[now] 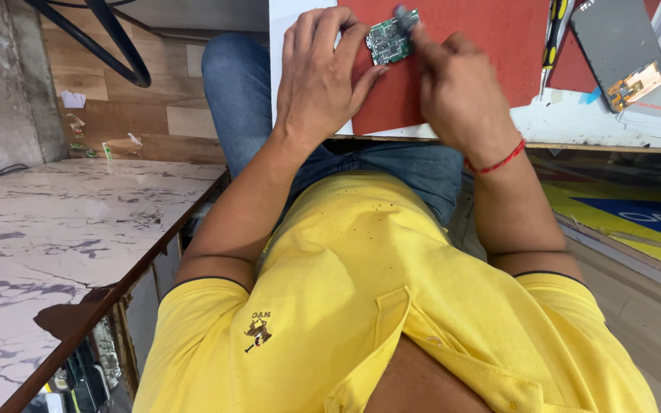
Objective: The person scrubs a small green circuit board with a toothbrush on a red mat, then uses a hot air gun to dry it, and continues scrubbing. The board remains on the mat throughout.
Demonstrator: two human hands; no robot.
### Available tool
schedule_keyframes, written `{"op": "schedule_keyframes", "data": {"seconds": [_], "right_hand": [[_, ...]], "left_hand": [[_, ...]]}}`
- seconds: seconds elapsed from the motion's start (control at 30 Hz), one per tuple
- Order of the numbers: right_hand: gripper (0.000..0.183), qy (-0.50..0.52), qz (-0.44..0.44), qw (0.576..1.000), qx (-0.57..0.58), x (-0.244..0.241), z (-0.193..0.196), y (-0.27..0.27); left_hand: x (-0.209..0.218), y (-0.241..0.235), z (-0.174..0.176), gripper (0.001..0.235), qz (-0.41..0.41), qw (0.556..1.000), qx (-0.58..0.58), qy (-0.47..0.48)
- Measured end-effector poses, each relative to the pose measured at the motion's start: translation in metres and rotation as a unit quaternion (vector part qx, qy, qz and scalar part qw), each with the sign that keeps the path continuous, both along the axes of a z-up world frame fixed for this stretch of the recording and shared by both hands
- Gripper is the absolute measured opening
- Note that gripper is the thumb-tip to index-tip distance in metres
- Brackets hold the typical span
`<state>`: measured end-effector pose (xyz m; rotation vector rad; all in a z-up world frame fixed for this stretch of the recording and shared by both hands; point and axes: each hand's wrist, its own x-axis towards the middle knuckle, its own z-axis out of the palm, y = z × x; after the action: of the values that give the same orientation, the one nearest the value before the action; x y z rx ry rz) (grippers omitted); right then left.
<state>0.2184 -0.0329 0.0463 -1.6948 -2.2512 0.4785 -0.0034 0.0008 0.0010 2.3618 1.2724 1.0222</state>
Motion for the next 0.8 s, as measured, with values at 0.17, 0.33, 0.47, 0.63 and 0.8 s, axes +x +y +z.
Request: {"op": "schedule_keyframes", "data": {"seconds": [0.17,0.33,0.47,0.63,0.8], "right_hand": [[0.055,-0.004,0.023,1.000,0.008,-0.002,-0.003,-0.007],[0.047,0.002,-0.008,1.000,0.014,-0.003,-0.005,-0.008],[0.052,-0.018,-0.007,0.999,0.031,0.001,-0.007,-0.012],[0.058,-0.034,0.026,0.999,-0.010,0.001,0.001,-0.021],[0.050,0.008,0.003,1.000,0.029,0.001,-0.001,-0.006]], "left_hand": [[0.003,-0.001,-0.005,0.051,0.003,1.000,0.012,0.022],[0.005,0.001,-0.009,0.051,0.012,0.999,0.013,0.029],[0.005,0.001,-0.009,0.051,-0.001,0.999,0.008,0.031],[0.004,-0.003,-0.009,0.052,0.011,0.999,0.016,0.038],[0.008,0.000,-0.010,0.054,0.008,0.999,0.006,0.039]]}}
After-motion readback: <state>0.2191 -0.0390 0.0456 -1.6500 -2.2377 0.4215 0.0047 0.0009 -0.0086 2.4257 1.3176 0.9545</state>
